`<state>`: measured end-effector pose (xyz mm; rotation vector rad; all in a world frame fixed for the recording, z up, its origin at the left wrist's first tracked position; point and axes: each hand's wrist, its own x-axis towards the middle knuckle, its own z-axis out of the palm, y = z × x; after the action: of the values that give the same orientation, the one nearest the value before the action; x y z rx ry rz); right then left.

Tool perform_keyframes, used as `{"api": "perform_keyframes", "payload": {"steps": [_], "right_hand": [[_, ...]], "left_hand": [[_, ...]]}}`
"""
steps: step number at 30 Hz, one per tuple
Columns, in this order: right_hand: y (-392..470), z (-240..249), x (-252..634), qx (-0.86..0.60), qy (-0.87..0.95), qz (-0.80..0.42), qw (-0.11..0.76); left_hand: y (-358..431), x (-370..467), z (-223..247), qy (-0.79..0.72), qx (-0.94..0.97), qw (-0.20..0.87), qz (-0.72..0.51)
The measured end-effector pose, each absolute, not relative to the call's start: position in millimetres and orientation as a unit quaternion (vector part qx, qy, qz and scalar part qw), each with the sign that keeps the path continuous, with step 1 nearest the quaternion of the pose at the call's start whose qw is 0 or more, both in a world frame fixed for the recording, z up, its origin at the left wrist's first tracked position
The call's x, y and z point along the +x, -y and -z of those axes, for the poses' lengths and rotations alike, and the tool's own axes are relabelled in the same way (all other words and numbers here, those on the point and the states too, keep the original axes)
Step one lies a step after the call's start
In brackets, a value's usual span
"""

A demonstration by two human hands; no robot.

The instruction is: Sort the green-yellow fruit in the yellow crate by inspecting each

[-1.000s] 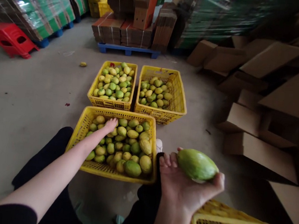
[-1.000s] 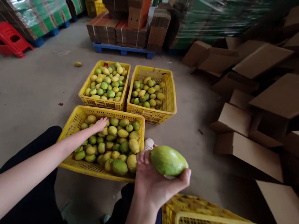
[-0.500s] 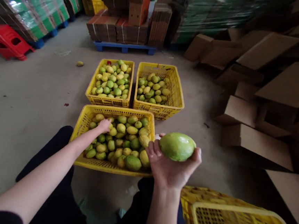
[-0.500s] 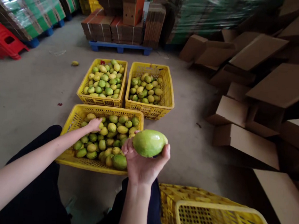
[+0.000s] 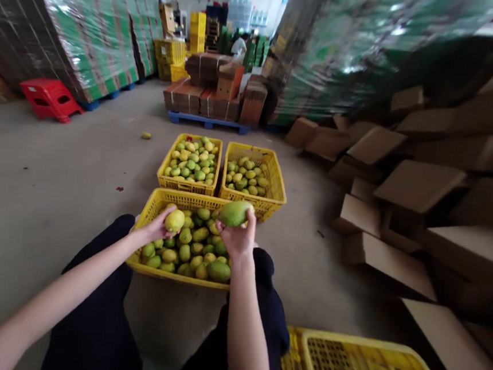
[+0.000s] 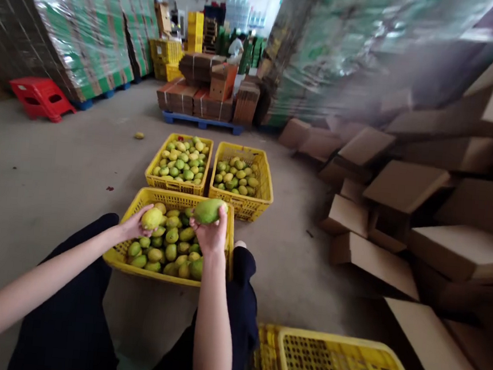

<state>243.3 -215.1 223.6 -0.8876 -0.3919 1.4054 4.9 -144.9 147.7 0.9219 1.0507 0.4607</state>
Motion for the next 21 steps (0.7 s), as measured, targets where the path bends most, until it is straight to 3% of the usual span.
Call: {"api": "perform_keyframes", "payload": {"steps": [5, 11, 21], "right_hand": [[246, -224, 205, -0.413, 0.26, -0.647, 0.586], [318, -209, 171, -0.403, 0.317, -0.672, 0.534], [343, -232, 174, -0.488, 0.322, -0.575, 0.573]], "left_hand": [[192, -12, -196, -0.37, 0.304, 0.821, -0.312], [226, 1, -240, -0.253, 0.411, 0.784, -0.391], [250, -1, -237, -0.223, 0.522, 0.707, -0.422]]}}
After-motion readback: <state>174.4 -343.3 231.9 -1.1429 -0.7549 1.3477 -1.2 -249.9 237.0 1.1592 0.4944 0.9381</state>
